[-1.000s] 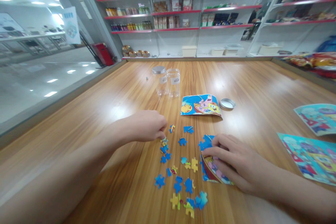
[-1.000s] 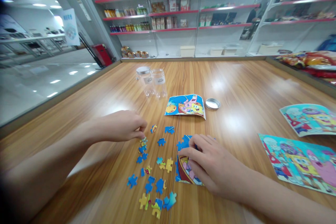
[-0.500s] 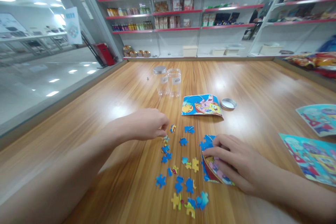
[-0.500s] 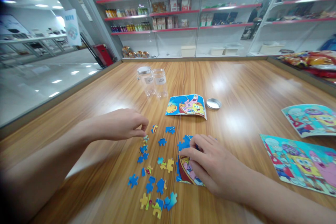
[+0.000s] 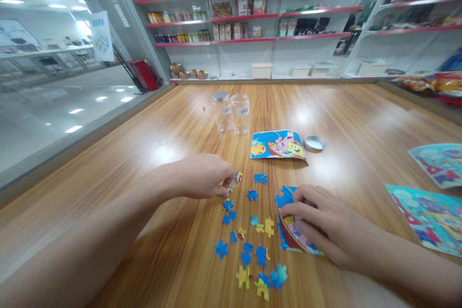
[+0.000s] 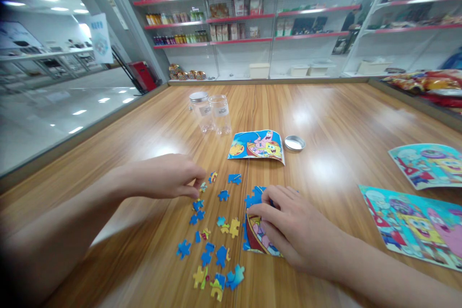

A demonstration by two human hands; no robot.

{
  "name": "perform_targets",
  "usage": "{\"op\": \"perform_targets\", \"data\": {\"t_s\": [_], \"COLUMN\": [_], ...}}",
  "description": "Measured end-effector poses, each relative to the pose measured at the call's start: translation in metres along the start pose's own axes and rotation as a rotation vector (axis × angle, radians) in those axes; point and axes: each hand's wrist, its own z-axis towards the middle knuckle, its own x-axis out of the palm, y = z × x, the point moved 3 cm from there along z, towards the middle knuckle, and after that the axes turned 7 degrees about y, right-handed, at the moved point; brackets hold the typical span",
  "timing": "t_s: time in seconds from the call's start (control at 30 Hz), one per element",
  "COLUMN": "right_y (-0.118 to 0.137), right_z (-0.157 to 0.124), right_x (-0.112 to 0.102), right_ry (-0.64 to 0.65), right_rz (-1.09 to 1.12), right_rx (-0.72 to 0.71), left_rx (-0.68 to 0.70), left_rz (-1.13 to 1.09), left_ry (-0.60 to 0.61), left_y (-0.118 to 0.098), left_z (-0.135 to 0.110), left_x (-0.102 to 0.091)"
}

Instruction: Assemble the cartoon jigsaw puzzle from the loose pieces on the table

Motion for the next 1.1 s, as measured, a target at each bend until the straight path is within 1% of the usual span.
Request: {"op": "perform_targets", "data": {"t_s": [0.07, 0.17, 0.3, 0.4, 0.47, 0.57, 0.63, 0.7, 0.77, 0.83, 0.93, 1.03, 1.1], "right_y": [0.0, 0.0, 0.0, 0.001, 0.0, 0.0, 0.002, 0.007, 0.014, 0.022, 0.033, 0.039, 0.037], "right_z": [-0.001, 0.0, 0.0, 0.0, -0.001, -0.004, -0.005, -0.004, -0.002, 0.001, 0.003, 0.003, 0.003], "right_x": [0.0, 0.0, -0.001, 0.0, -0.002, -0.006, -0.008, -0.009, -0.008, -0.008, -0.007, -0.006, -0.008], "right_ry": [0.003, 0.004, -0.002, -0.02, -0.1, -0.268, -0.301, -0.241, -0.12, -0.004, 0.083, 0.094, 0.012], "right_rz": [0.0, 0.001, 0.013, 0.04, 0.075, 0.109, 0.092, 0.059, 0.019, -0.03, -0.094, -0.075, -0.039], "right_rx": [0.0, -0.002, -0.001, -0.015, -0.029, -0.042, -0.071, -0.115, -0.134, -0.092, -0.011, -0.026, -0.051], "left_rx": [0.035, 0.064, 0.128, 0.167, 0.234, 0.349, 0.397, 0.414, 0.404, 0.38, 0.357, 0.366, 0.392], "left_rz": [-0.009, 0.027, 0.064, 0.03, 0.0, -0.023, -0.041, -0.051, -0.05, -0.031, 0.014, -0.013, -0.056], "left_ry": [0.017, 0.005, -0.062, -0.136, -0.15, -0.139, -0.149, -0.168, -0.196, -0.225, -0.256, -0.271, -0.269], "left_y": [-0.004, -0.013, -0.026, -0.029, -0.029, -0.027, -0.027, -0.03, -0.034, -0.04, -0.045, -0.044, -0.042], "left_z": [0.0, 0.002, 0.002, 0.001, 0.002, 0.006, 0.01, 0.013, 0.016, 0.018, 0.02, 0.02, 0.019], "left_x": [0.003, 0.007, 0.005, 0.0, -0.001, 0.004, 0.008, 0.011, 0.013, 0.014, 0.014, 0.014, 0.015]}}
